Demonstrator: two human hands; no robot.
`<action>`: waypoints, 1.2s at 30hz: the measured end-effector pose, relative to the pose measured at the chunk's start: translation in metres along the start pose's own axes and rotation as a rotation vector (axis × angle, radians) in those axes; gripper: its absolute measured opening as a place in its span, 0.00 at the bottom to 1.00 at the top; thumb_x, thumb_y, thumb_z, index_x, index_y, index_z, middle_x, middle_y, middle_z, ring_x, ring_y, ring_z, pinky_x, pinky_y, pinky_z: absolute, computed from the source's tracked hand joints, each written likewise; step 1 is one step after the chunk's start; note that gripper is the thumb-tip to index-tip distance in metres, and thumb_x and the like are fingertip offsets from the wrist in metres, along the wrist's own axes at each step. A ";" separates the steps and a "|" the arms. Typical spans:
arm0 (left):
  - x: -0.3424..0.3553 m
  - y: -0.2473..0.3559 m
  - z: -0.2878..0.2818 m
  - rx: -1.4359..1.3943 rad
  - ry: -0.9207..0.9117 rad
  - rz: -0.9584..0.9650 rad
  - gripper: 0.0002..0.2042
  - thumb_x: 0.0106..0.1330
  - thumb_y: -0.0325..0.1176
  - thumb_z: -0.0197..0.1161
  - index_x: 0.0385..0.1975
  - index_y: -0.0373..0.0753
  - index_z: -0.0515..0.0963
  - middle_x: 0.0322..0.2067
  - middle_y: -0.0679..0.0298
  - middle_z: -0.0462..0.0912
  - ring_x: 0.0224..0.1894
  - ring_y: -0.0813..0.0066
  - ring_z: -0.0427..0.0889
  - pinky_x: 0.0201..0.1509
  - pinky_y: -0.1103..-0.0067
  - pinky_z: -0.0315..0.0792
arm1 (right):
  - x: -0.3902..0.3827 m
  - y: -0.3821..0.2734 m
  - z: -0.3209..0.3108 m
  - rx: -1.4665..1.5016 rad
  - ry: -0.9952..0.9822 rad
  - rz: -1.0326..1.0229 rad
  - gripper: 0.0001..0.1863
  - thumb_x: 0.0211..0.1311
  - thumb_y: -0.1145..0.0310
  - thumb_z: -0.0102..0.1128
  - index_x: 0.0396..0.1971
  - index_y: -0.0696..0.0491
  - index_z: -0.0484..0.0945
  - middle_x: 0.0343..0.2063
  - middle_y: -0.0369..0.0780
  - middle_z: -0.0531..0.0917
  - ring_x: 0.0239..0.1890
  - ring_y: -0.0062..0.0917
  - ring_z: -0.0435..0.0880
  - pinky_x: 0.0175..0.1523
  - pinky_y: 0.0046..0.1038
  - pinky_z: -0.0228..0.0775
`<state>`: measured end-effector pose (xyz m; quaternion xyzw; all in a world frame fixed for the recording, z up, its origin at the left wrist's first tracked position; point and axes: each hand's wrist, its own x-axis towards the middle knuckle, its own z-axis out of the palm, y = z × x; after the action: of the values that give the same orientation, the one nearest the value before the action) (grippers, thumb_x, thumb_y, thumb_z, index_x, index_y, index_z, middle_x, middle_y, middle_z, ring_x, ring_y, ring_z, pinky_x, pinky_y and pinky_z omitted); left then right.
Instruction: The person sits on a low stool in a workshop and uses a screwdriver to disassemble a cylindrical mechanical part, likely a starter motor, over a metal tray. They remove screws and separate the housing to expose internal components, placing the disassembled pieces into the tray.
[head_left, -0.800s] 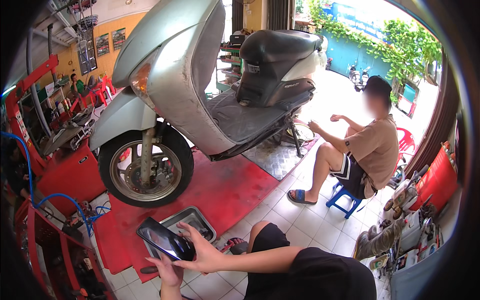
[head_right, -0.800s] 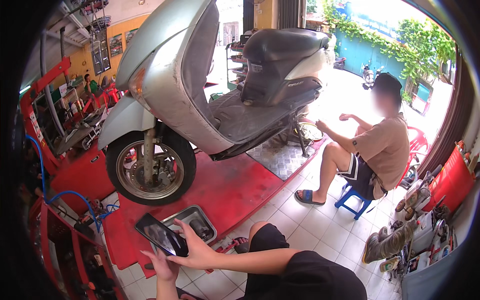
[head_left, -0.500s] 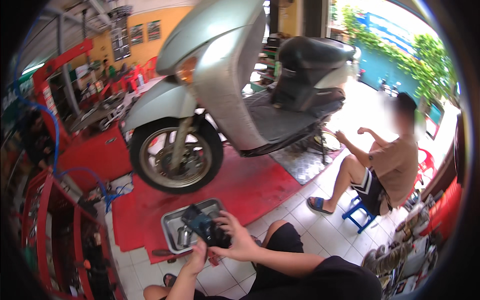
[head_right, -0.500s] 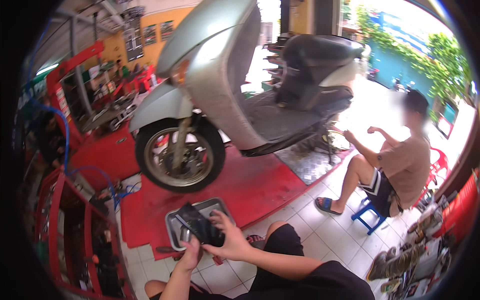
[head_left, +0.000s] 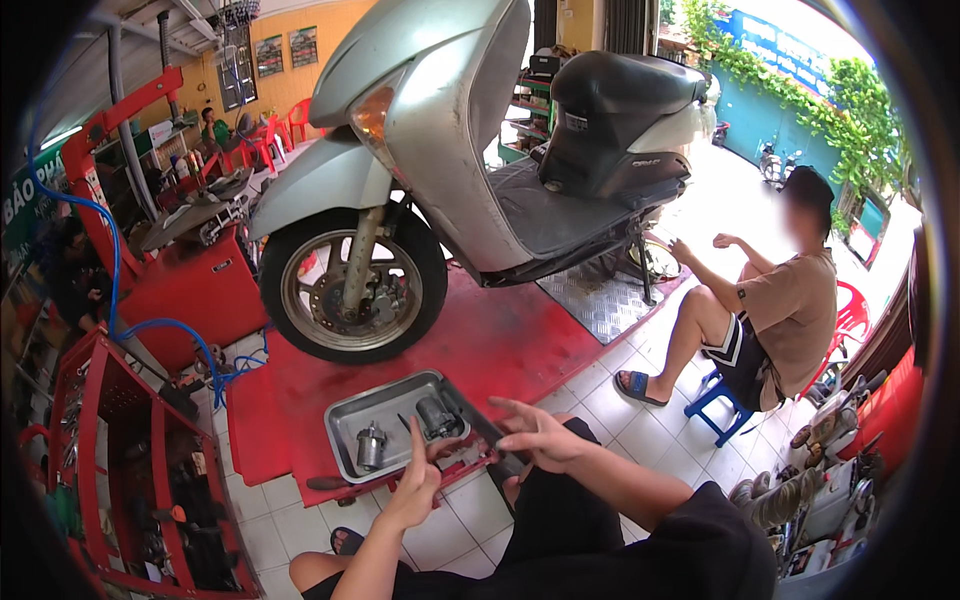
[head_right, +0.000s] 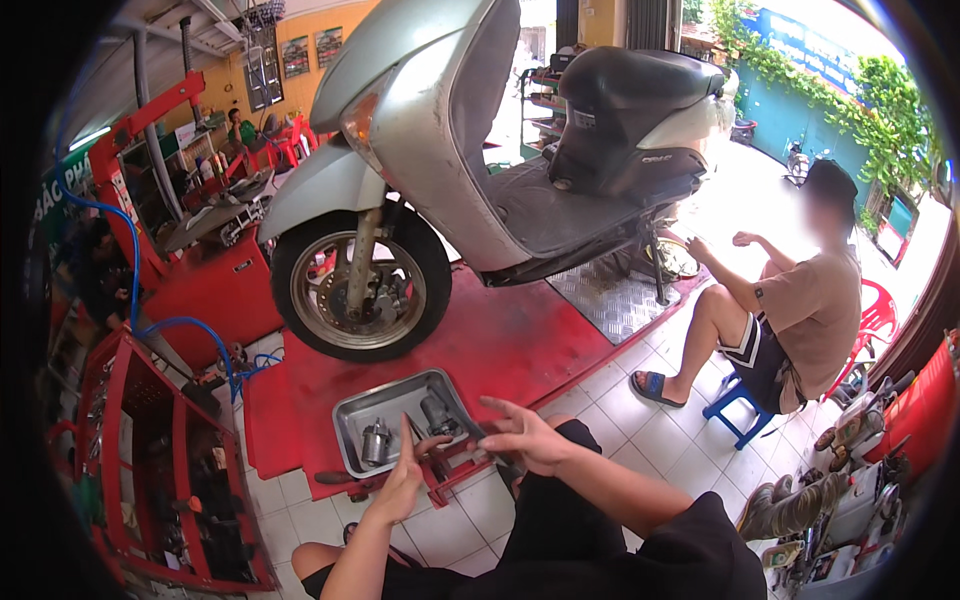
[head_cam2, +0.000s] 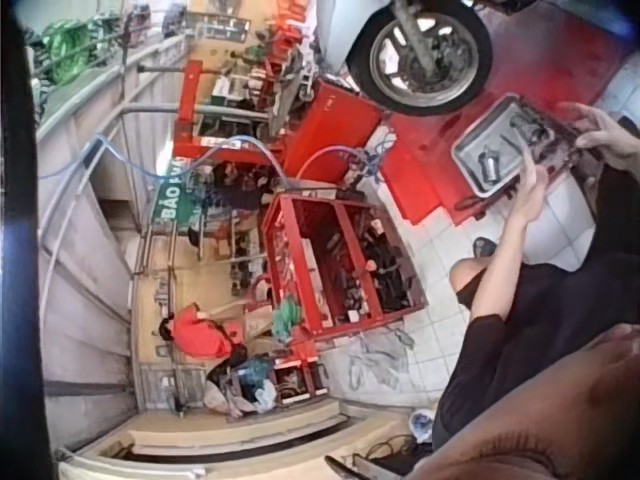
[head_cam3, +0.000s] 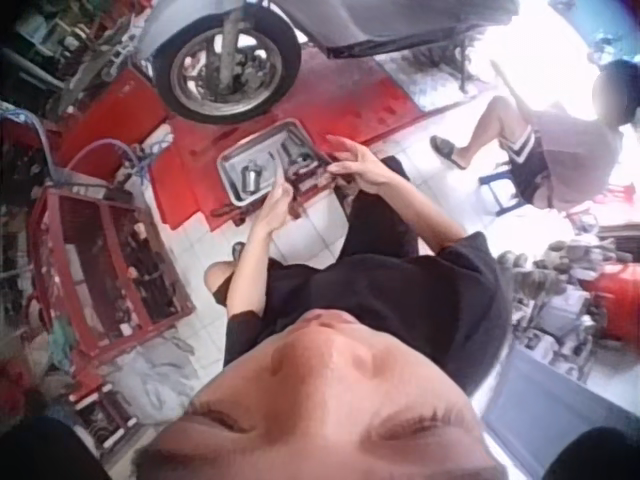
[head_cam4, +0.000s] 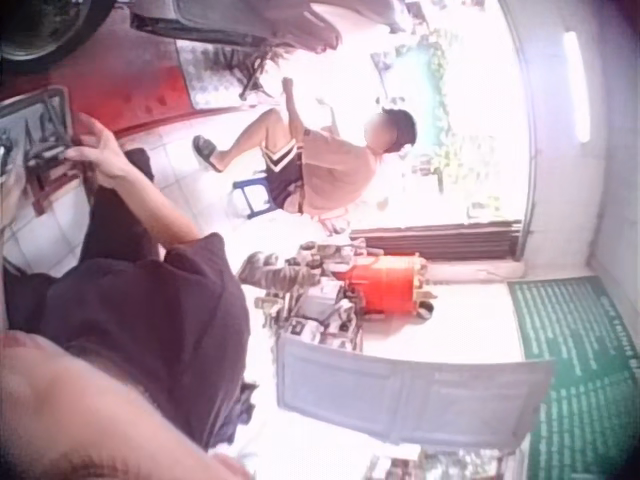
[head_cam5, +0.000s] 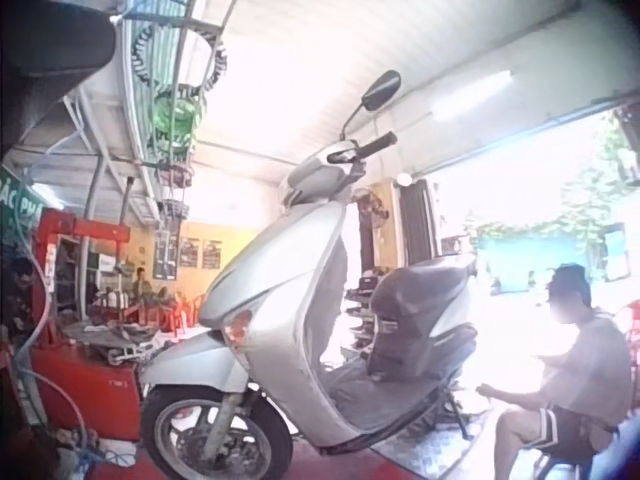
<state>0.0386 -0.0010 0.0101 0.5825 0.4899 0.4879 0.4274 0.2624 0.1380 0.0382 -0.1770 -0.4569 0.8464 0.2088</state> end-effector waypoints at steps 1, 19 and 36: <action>0.000 0.002 -0.002 -0.019 0.017 -0.004 0.56 0.63 0.78 0.34 0.71 0.38 0.16 0.64 0.47 0.70 0.62 0.54 0.70 0.67 0.68 0.61 | -0.001 -0.005 -0.006 0.019 0.003 -0.015 0.49 0.59 0.79 0.66 0.74 0.57 0.42 0.56 0.52 0.76 0.52 0.34 0.82 0.53 0.33 0.76; 0.010 -0.008 -0.025 0.002 0.053 -0.111 0.56 0.63 0.77 0.38 0.74 0.41 0.21 0.59 0.49 0.74 0.51 0.64 0.76 0.54 0.72 0.71 | 0.166 -0.256 -0.163 -1.426 1.112 -0.325 0.64 0.37 0.49 0.78 0.71 0.64 0.53 0.54 0.53 0.80 0.54 0.41 0.82 0.59 0.32 0.74; 0.013 -0.022 -0.033 0.071 -0.068 -0.076 0.44 0.76 0.53 0.46 0.73 0.39 0.21 0.58 0.46 0.72 0.40 0.66 0.77 0.44 0.74 0.76 | 0.263 -0.266 -0.170 -1.699 1.136 0.022 0.60 0.43 0.43 0.74 0.71 0.61 0.54 0.58 0.50 0.78 0.61 0.41 0.77 0.63 0.42 0.69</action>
<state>0.0029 0.0161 -0.0036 0.5947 0.5137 0.4335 0.4411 0.1728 0.5238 0.1464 -0.6459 -0.7380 0.0355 0.1922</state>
